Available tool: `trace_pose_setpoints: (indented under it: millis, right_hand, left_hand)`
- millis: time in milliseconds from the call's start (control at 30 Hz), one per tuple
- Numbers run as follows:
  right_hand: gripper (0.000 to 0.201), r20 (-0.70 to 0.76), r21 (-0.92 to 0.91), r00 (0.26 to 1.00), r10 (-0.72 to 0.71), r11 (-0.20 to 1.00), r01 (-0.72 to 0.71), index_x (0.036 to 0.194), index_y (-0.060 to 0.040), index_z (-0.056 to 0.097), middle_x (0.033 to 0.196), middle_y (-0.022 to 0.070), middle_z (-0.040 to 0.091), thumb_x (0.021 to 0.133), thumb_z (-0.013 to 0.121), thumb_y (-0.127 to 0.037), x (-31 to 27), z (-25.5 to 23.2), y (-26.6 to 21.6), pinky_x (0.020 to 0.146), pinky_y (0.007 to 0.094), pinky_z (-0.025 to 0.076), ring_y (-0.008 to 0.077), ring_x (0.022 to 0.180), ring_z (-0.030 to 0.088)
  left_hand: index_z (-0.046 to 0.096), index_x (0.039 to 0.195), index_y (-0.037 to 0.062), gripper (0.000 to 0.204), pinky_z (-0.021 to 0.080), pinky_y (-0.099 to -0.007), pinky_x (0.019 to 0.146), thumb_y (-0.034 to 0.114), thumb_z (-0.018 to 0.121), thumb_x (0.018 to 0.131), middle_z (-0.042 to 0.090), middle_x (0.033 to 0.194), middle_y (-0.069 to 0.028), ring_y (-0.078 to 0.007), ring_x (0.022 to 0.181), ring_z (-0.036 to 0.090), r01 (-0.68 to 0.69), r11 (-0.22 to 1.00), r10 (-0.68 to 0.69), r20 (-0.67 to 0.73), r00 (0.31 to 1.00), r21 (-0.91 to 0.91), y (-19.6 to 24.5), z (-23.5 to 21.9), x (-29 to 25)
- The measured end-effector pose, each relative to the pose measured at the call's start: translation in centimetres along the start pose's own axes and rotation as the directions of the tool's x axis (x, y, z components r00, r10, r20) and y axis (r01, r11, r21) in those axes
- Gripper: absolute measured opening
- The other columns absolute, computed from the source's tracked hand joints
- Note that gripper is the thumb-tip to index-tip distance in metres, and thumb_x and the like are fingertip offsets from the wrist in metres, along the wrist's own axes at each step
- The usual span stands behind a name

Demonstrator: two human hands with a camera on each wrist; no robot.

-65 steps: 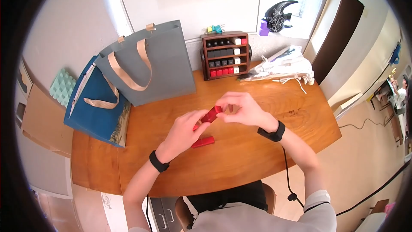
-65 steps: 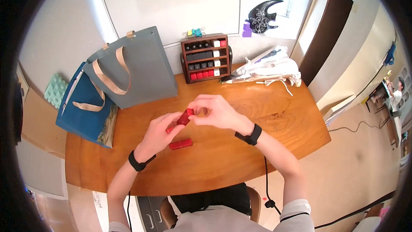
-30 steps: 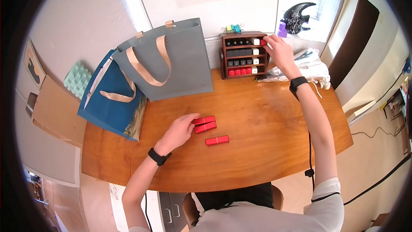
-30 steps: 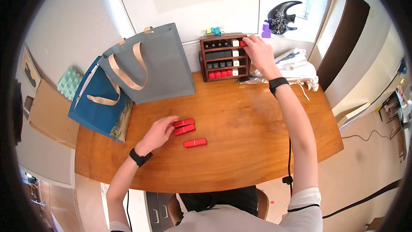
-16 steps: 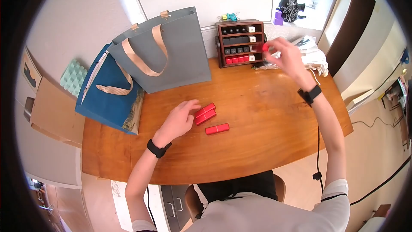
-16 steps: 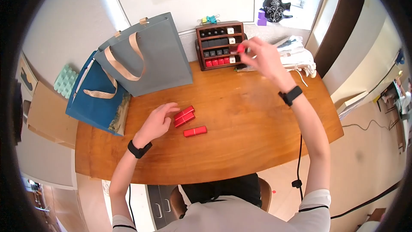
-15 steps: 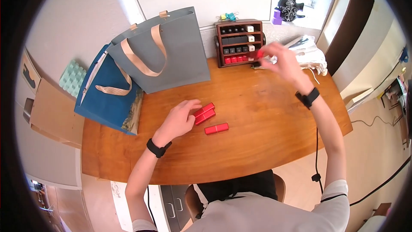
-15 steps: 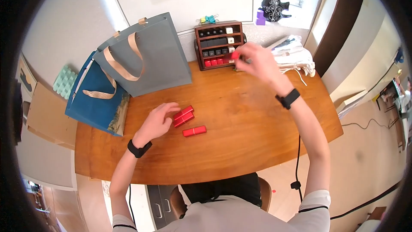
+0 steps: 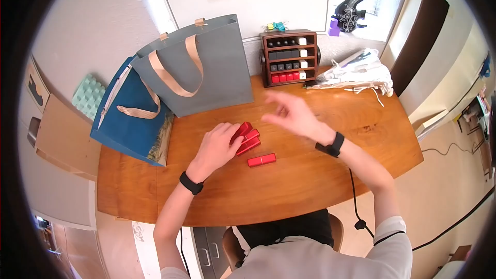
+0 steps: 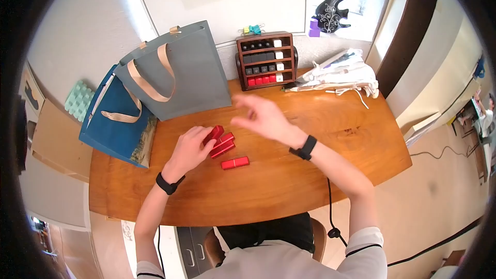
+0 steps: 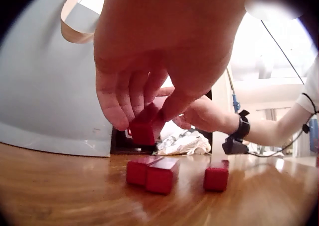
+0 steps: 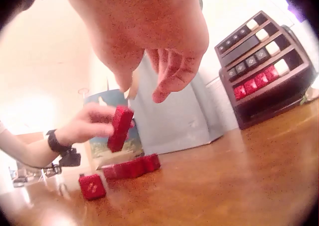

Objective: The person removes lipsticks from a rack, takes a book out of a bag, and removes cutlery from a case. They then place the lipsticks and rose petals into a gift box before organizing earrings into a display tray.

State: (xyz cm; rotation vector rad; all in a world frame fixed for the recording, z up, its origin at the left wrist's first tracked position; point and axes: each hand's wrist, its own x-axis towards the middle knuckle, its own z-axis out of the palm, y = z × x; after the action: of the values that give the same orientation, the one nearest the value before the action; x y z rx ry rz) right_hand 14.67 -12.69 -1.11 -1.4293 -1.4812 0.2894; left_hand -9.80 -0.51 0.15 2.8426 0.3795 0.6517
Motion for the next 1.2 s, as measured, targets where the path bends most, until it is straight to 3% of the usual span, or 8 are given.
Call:
trace_pose_setpoints:
  millis: [33,133,200,267,333,433,667,1200]
  right_hand:
    - [0.055,-0.105,-0.064,0.994,0.003,0.998,-0.009,0.135,-0.0060,0.062,0.107,0.0075,0.073,0.088,0.080,-0.029,0.9,-1.0,1.1,0.068,0.0310,0.056,0.0147,0.071,0.066]
    - [0.042,-0.408,-0.188,0.913,0.008,0.978,-0.093,0.127,-0.0050,0.066,0.105,0.0091,0.074,0.092,0.075,-0.027,4.8,-5.8,3.8,0.068,0.0343,0.057,0.0177,0.070,0.068]
    - [0.033,-0.555,-0.301,0.831,-0.034,0.940,-0.163,0.115,-0.0040,0.071,0.097,0.0110,0.074,0.095,0.072,-0.030,7.1,-8.6,5.0,0.069,0.0370,0.056,0.0223,0.073,0.069]
    - [0.037,-0.592,-0.410,0.797,-0.119,0.896,-0.171,0.106,-0.0029,0.074,0.098,0.0138,0.075,0.093,0.073,-0.038,8.8,-11.0,6.3,0.074,0.0402,0.055,0.0295,0.081,0.071]
    - [0.039,-0.562,-0.514,0.811,-0.161,0.836,-0.191,0.100,-0.0023,0.075,0.097,0.0137,0.075,0.093,0.073,-0.041,9.6,-11.7,7.5,0.075,0.0409,0.055,0.0325,0.083,0.071]
    - [0.041,-0.484,-0.532,0.875,0.006,0.792,-0.299,0.097,-0.0028,0.076,0.095,0.0125,0.074,0.093,0.072,-0.043,10.3,-11.6,8.1,0.075,0.0406,0.056,0.0316,0.084,0.071]
    - [0.038,-0.522,-0.603,0.828,-0.206,0.775,-0.188,0.092,-0.0054,0.076,0.088,0.0117,0.071,0.096,0.068,-0.042,10.6,-9.8,8.6,0.068,0.0426,0.055,0.0332,0.078,0.070]
    - [0.030,-0.479,-0.717,0.873,-0.089,0.614,-0.331,0.087,-0.0025,0.073,0.086,0.0147,0.072,0.086,0.073,-0.033,11.1,-11.5,7.4,0.072,0.0433,0.055,0.0343,0.081,0.070]
  left_hand:
    - [0.068,0.113,0.0019,0.029,0.055,-0.0445,0.077,0.019,0.072,0.090,0.067,0.096,-0.0131,-0.0325,0.093,0.064,0.019,0.999,-0.020,0.026,0.999,0.026,-0.6,-0.1,-0.3]
    - [0.070,0.110,0.0031,0.028,0.055,-0.0438,0.076,0.018,0.074,0.087,0.066,0.093,-0.0122,-0.0317,0.091,0.064,0.063,0.994,-0.069,0.064,0.996,0.090,-2.0,-0.1,-1.2]
    - [0.071,0.109,0.0037,0.027,0.055,-0.0433,0.076,0.018,0.074,0.086,0.066,0.092,-0.0117,-0.0312,0.091,0.064,0.084,0.990,-0.093,0.072,0.993,0.117,-2.4,0.1,-1.5]
    - [0.072,0.108,0.0039,0.026,0.055,-0.0431,0.076,0.017,0.074,0.085,0.067,0.091,-0.0112,-0.0309,0.091,0.064,0.102,0.986,-0.114,0.081,0.990,0.134,-2.7,0.3,-1.7]
    - [0.073,0.106,0.0031,0.026,0.055,-0.0435,0.075,0.016,0.076,0.084,0.067,0.090,-0.0115,-0.0317,0.089,0.064,0.098,0.986,-0.108,0.063,0.992,0.134,-3.1,0.7,-1.7]
    - [0.074,0.105,0.0030,0.026,0.055,-0.0436,0.075,0.016,0.078,0.083,0.068,0.089,-0.0115,-0.0319,0.088,0.064,0.093,0.987,-0.101,0.056,0.993,0.130,-3.5,1.0,-1.7]
    - [0.073,0.107,0.0016,0.026,0.055,-0.0432,0.076,0.014,0.077,0.085,0.069,0.090,-0.0117,-0.0318,0.087,0.063,0.059,0.992,-0.069,0.088,0.994,0.114,-3.8,1.1,-1.5]
    - [0.072,0.109,0.0027,0.024,0.055,-0.0440,0.078,0.015,0.072,0.089,0.072,0.094,-0.0115,-0.0317,0.094,0.064,0.071,0.991,-0.087,0.144,0.986,0.117,-3.6,0.8,-1.4]
